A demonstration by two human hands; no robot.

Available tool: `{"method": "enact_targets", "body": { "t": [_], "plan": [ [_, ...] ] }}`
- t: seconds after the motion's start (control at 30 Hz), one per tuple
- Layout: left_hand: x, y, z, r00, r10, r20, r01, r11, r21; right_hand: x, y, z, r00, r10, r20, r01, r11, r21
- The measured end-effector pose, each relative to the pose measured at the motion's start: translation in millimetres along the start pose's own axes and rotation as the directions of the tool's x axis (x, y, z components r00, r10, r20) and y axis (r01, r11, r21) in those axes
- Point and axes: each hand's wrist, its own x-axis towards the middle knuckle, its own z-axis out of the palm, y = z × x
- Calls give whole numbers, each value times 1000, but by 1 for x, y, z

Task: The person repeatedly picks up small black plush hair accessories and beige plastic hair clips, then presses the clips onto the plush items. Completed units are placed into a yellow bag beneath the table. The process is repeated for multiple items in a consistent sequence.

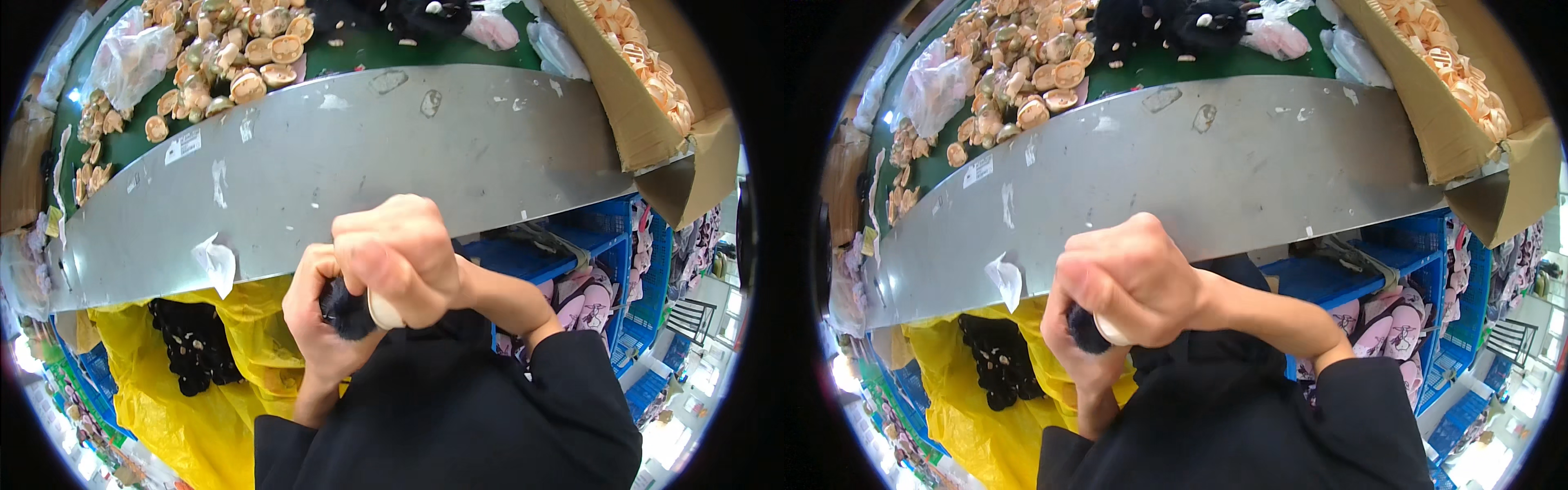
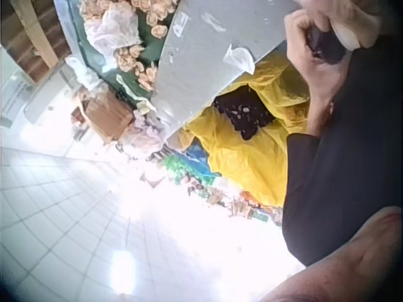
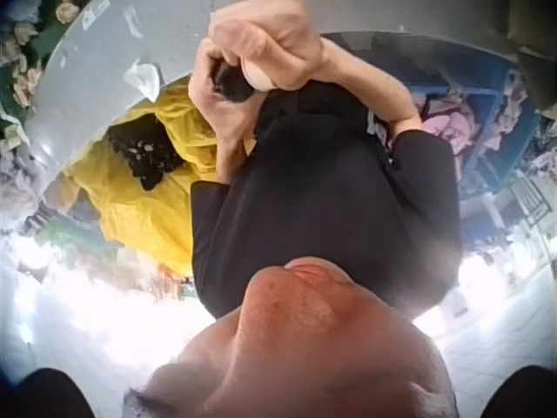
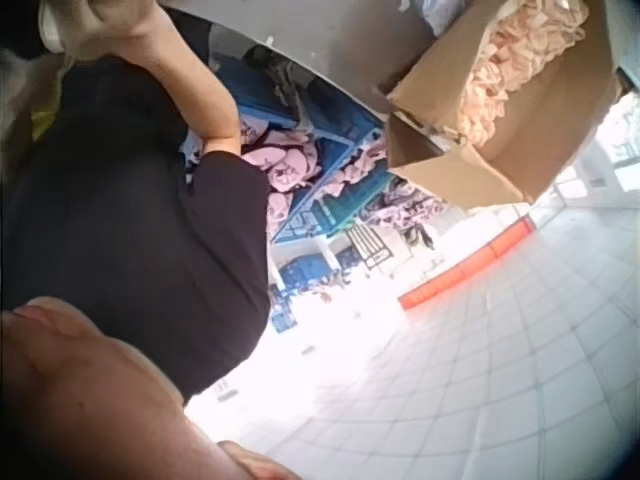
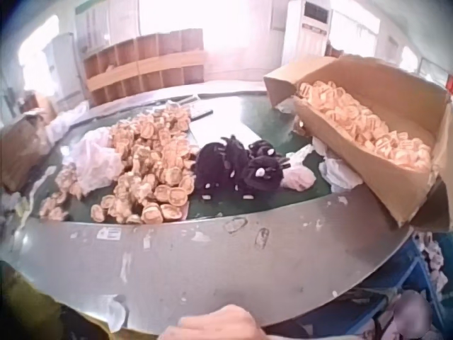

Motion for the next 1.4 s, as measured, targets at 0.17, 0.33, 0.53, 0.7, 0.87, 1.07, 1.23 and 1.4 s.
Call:
{"method": "enact_targets", "body": {
  "t": [0.17, 0.33, 0.53, 0.7, 0.87, 1.07, 1.23, 1.4],
  "plan": [
    [8, -13, -10, 994, -100, 54, 95, 991, 89, -26, 30, 15, 900, 420, -115, -336, 837, 432],
    [21, -26, -8, 953, -159, -259, 126, 982, -141, -28, 45, 11, 916, 383, -122, -381, 924, 41],
    [15, -42, -12, 965, -251, -76, 213, 920, -330, -47, 45, -3, 952, 267, -152, -292, 940, -175],
    [18, -35, 4, 952, -306, -34, 216, 744, -632, -41, 34, -1, 943, 127, -306, -221, 929, -295],
    [17, -47, -3, 971, 199, -131, -194, 980, 52, -26, 30, 5, 961, -119, -251, -49, 816, -576],
    [20, -32, -1, 954, 271, -125, -229, 933, 276, -18, 43, 13, 960, -33, -279, -35, 971, -235],
    [17, -49, -10, 966, 220, -133, -192, 962, 194, -18, 40, 30, 972, 83, -220, -137, 961, -241],
    [24, -51, -16, 955, 277, -111, -238, 932, 274, -10, 45, 36, 953, 137, -269, -213, 937, -278]
  ]
}}
